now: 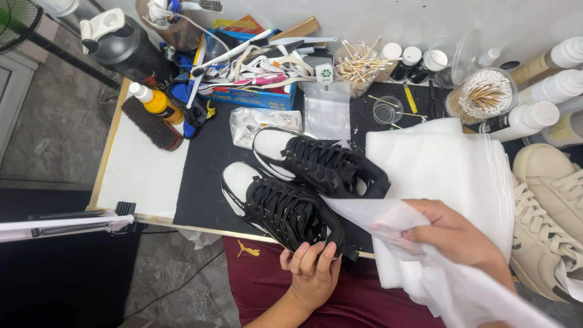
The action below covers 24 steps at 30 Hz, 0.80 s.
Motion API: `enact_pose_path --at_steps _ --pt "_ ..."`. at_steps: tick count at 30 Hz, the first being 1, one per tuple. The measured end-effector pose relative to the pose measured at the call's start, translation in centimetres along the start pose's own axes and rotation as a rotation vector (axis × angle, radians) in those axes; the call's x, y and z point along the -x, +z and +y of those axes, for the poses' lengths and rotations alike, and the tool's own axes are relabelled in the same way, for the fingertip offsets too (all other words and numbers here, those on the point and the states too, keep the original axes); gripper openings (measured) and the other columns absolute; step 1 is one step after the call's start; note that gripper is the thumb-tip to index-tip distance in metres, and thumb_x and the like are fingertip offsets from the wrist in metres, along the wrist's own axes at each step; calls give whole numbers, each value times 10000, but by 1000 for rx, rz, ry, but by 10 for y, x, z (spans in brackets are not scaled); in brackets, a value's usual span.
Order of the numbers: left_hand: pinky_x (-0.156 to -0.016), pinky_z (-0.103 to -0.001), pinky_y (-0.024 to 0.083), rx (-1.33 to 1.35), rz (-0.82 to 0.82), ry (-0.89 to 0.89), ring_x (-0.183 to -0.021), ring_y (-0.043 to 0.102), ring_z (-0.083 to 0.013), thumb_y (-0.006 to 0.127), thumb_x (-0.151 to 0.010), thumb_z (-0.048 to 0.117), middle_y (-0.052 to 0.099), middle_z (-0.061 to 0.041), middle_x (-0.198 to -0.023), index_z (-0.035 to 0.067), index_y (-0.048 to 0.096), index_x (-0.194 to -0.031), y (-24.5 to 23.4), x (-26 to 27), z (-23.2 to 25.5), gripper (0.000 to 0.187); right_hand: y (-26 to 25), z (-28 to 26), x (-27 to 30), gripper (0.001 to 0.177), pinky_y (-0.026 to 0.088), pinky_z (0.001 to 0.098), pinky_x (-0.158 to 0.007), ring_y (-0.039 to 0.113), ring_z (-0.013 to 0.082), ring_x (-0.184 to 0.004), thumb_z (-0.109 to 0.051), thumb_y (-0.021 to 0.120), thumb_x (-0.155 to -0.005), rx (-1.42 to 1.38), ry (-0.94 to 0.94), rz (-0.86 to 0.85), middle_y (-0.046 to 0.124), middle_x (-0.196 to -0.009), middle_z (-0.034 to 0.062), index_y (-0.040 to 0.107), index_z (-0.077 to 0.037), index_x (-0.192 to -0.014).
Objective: The person uses a cotton swab to clean the white sections of a black and white sneaker, focusing on the seams and edges. After cleaning, the person wraps the sneaker in a white protective sheet and places it on the table.
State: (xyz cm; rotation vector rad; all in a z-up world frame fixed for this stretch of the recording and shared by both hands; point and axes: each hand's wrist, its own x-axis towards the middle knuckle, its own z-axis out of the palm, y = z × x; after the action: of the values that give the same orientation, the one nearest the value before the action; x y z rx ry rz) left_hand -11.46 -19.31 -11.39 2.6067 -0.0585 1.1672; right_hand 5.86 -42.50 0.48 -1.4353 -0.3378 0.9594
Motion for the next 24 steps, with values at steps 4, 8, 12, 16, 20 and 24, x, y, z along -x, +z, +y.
enact_pose_path --at_steps 4,8,12,16,20,24 --pt "-1146 -435 209 144 -98 -72 -1286 416 -243 870 -842 324 508 -47 -1322 144 541 -1389 -32 -32 6 663 0 -5 13 523 593 360 -721 736 264 -771 -5 594 -702 -480 88 301 746 -961 253 628 166 -1195" --pt "-1172 -422 361 569 -130 -199 -1358 500 -287 865 -864 317 494 -157 -1452 83 442 -1464 -71 -79 -1 771 9 -31 18 566 613 447 -702 758 360 -767 -31 665 -692 -724 -14 117 728 -974 344 578 194 -1204" --pt "-1226 -475 369 1227 -465 -445 -1547 412 -333 798 -851 352 378 -234 -1669 2 180 -1640 -78 -141 -30 1062 38 -53 1 760 609 427 -741 747 330 -828 -72 757 -641 -693 -10 37 712 -1036 314 519 206 -1307" --pt "-1275 -443 294 1729 -820 -594 -1553 375 -293 790 -854 357 356 -211 -1667 19 170 -1663 -48 -176 -52 1074 42 -67 -28 940 585 378 -847 723 274 -950 -24 818 -585 -645 45 -173 682 -1120 249 435 166 -1423" --pt "-1278 -467 352 1969 -970 -677 -1494 455 -313 774 -953 269 463 -272 -1580 -69 431 -1579 -35 -168 -66 789 45 -69 -28 928 572 395 -820 702 288 -927 9 821 -664 -737 69 -223 666 -1117 274 406 213 -1468" --pt "-1233 -449 361 1942 -816 -614 -1460 450 -256 742 -945 224 413 -146 -1586 -82 554 -1394 -35 -163 -74 575 52 -83 -37 891 567 376 -854 711 267 -956 -35 808 -635 -735 126 -209 688 -1145 264 440 172 -1420"
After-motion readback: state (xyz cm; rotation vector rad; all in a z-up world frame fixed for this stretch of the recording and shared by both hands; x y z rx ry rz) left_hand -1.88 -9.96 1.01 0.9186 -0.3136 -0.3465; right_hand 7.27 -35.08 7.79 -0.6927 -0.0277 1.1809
